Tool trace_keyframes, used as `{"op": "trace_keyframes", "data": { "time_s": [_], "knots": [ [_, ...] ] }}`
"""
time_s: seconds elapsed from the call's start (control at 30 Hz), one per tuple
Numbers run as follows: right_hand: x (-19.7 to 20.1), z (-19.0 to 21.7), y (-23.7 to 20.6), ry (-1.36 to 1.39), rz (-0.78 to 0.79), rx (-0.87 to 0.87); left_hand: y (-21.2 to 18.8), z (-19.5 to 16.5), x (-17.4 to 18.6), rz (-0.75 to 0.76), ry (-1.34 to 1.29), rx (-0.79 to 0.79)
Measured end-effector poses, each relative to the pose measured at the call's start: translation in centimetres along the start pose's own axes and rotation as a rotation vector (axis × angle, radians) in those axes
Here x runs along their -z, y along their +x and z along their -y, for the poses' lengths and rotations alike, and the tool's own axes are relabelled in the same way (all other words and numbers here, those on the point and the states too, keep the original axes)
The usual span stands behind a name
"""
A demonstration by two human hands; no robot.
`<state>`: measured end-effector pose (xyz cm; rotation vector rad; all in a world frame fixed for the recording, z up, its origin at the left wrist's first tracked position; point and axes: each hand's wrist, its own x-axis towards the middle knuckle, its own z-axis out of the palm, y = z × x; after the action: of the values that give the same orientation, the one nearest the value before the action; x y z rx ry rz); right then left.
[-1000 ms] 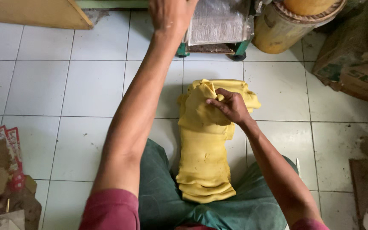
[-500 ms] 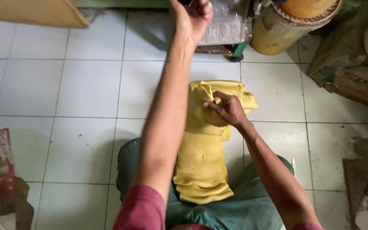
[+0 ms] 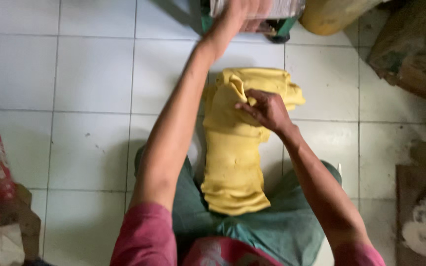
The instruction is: The person sits on the floor and folds and stacks long yellow dough sheets coming from a roller machine, gathering the folded sheets into a pile on their lap and the floor. They then reach to the machine and adjust or feed material into it before returning to folding the sheet stack.
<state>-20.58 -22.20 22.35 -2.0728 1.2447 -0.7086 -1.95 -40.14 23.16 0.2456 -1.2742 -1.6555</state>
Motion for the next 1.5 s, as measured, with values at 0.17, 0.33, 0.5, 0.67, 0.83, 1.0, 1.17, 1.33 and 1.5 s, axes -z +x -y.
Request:
{"op": "trace_keyframes", "data": {
  "time_s": [0.17, 0.33, 0.5, 0.67, 0.83, 1.0, 1.17, 1.33, 1.5],
  "knots": [
    [0.1, -0.7, -1.0, -0.011, -0.035, -0.013, -11.4, 1.3, -1.3, 0.269, 0.615, 0.532],
    [-2.9, -0.3, -3.7, -0.117, -0.427, -0.086, -15.5, 1.4, -4.8, -0.123, 0.889, 0.358],
    [-1.8, 1.0, -3.4, 0.022, -0.424, -0.056, -15.5, 0.4, -9.9, -0.317, 0.989, 0.069],
    [7.8, 3.2, 3.0, -0.261, -0.460, 0.272, -11.2, -5.3, -11.9, -0.455, 1.044, -0.260],
    [12.3, 3.5, 13.2, -0.239, -0.473, 0.391, -0.9, -6.7, -7.2, -0.394, 1.206, -0.380],
    [11.0, -3.7, 18.0, 0.097, -0.513, 0.189, 2.8, -1.6, -2.9, -0.510, 1.421, -0.374],
    [7.3, -7.5, 8.3, 0.152, -0.080, -0.149, -6.7, 1.1, -2.3, -0.479, 0.491, 0.324],
    [2.2, -3.4, 1.2, -0.325, 0.239, -0.080, -10.3, 9.9, -1.4, -0.210, 1.184, 0.759],
    [2.0, -3.1, 1.4, -0.214, 0.092, 0.083, -5.3, 11.9, -3.5, -0.004, 1.387, 0.907]
  ]
}}
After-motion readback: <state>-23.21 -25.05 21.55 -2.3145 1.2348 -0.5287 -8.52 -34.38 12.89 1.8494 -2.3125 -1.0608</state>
